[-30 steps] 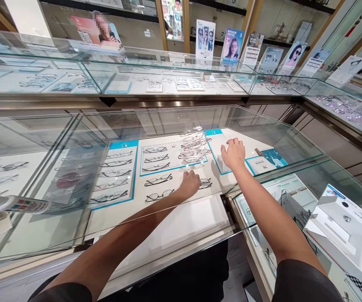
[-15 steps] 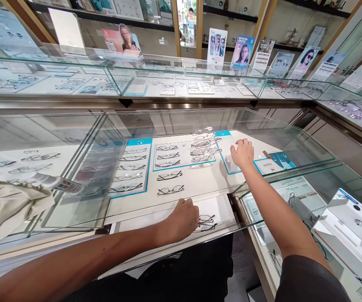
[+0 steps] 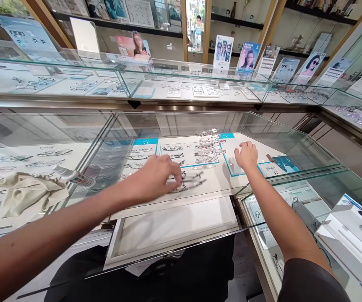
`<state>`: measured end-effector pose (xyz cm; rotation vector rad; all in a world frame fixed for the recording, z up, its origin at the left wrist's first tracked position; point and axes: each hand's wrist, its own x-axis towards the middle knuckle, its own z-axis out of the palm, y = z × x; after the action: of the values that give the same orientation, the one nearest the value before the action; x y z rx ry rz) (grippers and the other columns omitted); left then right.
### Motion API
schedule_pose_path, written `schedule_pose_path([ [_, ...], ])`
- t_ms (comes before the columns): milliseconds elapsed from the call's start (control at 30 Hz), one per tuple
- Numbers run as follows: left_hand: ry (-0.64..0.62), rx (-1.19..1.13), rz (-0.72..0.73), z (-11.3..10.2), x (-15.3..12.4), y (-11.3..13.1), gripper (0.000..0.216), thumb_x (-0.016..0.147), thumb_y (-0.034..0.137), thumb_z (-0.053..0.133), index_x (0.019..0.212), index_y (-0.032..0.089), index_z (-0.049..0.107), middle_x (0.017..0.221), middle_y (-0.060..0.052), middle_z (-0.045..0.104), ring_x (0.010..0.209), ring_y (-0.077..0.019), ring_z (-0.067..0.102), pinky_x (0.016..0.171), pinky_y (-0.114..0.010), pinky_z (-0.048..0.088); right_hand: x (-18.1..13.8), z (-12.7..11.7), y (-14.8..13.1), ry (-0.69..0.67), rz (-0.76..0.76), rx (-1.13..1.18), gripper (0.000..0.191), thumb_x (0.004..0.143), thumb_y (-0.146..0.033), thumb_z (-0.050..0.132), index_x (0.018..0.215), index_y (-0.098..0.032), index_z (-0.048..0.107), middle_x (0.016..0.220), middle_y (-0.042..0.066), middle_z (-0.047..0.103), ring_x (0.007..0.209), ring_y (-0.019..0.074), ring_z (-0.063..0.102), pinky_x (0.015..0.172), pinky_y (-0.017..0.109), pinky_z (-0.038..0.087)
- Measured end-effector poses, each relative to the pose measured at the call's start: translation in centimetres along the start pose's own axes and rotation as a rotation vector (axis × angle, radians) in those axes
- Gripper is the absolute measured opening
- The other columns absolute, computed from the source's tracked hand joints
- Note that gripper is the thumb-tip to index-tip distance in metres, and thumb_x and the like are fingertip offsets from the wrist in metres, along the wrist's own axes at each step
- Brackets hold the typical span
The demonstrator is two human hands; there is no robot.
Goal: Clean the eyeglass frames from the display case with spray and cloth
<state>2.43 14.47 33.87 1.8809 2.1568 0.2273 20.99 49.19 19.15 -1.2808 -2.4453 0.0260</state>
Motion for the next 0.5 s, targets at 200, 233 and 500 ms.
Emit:
schedule_pose_path([
  [200,0.257,0.35,-0.077,0.6,6.7,-6.9,0.026,0.093,0.012,0.055,0.074,0.018,0.073,0.084,-0.015,0.077,0.102,-0.0341,0.057,0.089,-0.051,0.035,0.0,0.2,0.1,0.006,0.003,0.01,0.041,0.101,-0.04,0.048,0.124,-0.015,0.071,0.135,0.02,0.065,0.124,0.0396,0.055,0.102,0.051,0.045],
  [233,0.268,0.359,-0.078,1.1,7.5,-7.7,0.028,0.093,0.011,0.054,0.073,0.017,0.073,0.086,-0.015,0.077,0.102,-0.0343,0.056,0.09,-0.052,0.035,0.0,0.3,0.1,0.008,0.003,0.012,0.041,0.101,-0.04,0.048,0.124,-0.014,0.071,0.135,0.02,0.066,0.124,0.0397,0.056,0.102,0.052,0.045],
  [500,0.312,0.342,-0.049,4.4,9.4,-10.2,0.031,0.091,0.009,0.05,0.074,0.017,0.075,0.092,-0.018,0.078,0.108,-0.0368,0.054,0.095,-0.055,0.034,0.1,0.5,0.4,0.019,-0.003,0.015,0.04,0.1,-0.039,0.048,0.122,-0.015,0.071,0.133,0.02,0.066,0.122,0.0397,0.056,0.101,0.052,0.045],
])
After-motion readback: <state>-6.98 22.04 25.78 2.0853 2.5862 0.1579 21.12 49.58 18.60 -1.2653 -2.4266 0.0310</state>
